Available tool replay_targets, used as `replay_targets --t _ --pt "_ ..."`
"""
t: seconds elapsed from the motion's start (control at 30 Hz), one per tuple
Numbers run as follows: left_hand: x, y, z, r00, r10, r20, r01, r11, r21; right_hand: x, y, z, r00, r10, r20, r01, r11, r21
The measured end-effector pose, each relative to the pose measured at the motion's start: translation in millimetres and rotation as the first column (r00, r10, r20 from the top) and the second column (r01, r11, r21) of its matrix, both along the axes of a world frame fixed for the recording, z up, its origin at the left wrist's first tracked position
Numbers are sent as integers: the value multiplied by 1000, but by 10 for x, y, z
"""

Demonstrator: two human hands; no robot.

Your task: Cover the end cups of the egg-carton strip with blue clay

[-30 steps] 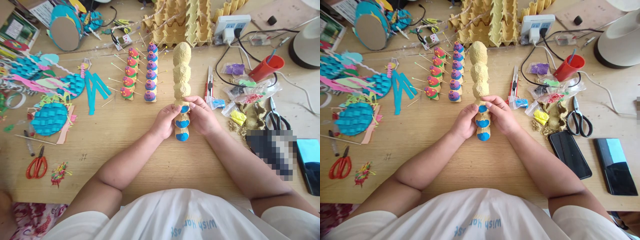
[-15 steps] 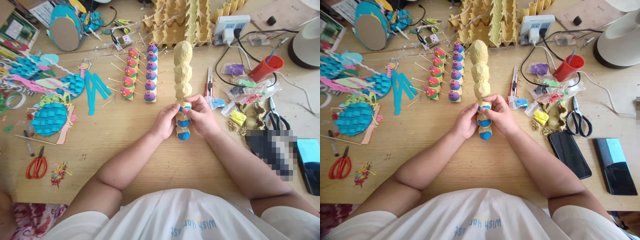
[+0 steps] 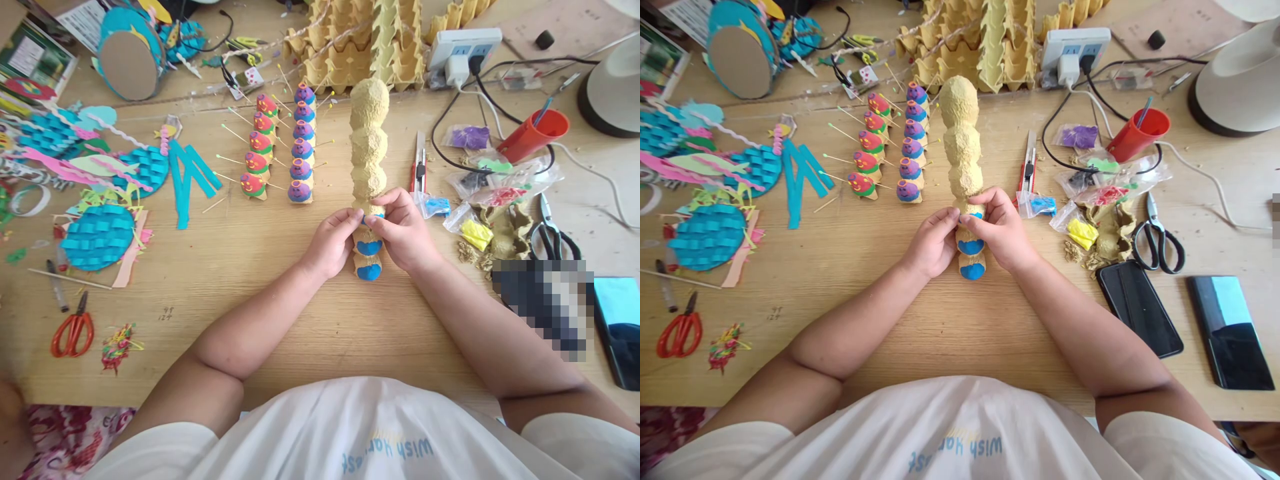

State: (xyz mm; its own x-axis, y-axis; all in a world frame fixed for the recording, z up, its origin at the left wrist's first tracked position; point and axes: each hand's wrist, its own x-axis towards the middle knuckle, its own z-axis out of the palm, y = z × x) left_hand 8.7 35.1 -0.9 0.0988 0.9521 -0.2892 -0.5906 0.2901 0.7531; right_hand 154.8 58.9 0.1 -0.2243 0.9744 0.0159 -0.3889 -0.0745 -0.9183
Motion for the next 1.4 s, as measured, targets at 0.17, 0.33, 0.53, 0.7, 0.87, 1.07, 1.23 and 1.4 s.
replay_targets --t 0.17,0.33,0.53,0.7,0.87,1.07,1.23,1.4 --pt "-8 6 -11 999 -8 41 7 1000 18 15 27 -32 999 28 -39 -29 999 -20" --pt "-32 31 20 999 -6 50 10 997 -70 64 36 -19 977 154 -147 -170 980 -102" --pt "-25 16 24 998 -11 66 14 999 -50 53 18 -25 985 104 -137 -116 990 -84" --pt "-22 9 17 998 -14 57 16 999 -40 44 31 -64 988 71 -139 -85 992 -98" --pt "-14 18 44 1000 -6 26 8 998 -61 62 34 -54 984 93 -155 -113 985 -129" --pt "-20 30 69 998 5 61 0 996 -86 70 34 -35 971 152 -186 -175 977 -118" --pt "-23 36 55 996 19 92 -13 998 -68 67 44 -67 980 156 -127 -167 982 -85" --pt "-25 36 43 997 -1 82 5 999 -45 72 47 -63 981 166 -98 -174 982 -77"
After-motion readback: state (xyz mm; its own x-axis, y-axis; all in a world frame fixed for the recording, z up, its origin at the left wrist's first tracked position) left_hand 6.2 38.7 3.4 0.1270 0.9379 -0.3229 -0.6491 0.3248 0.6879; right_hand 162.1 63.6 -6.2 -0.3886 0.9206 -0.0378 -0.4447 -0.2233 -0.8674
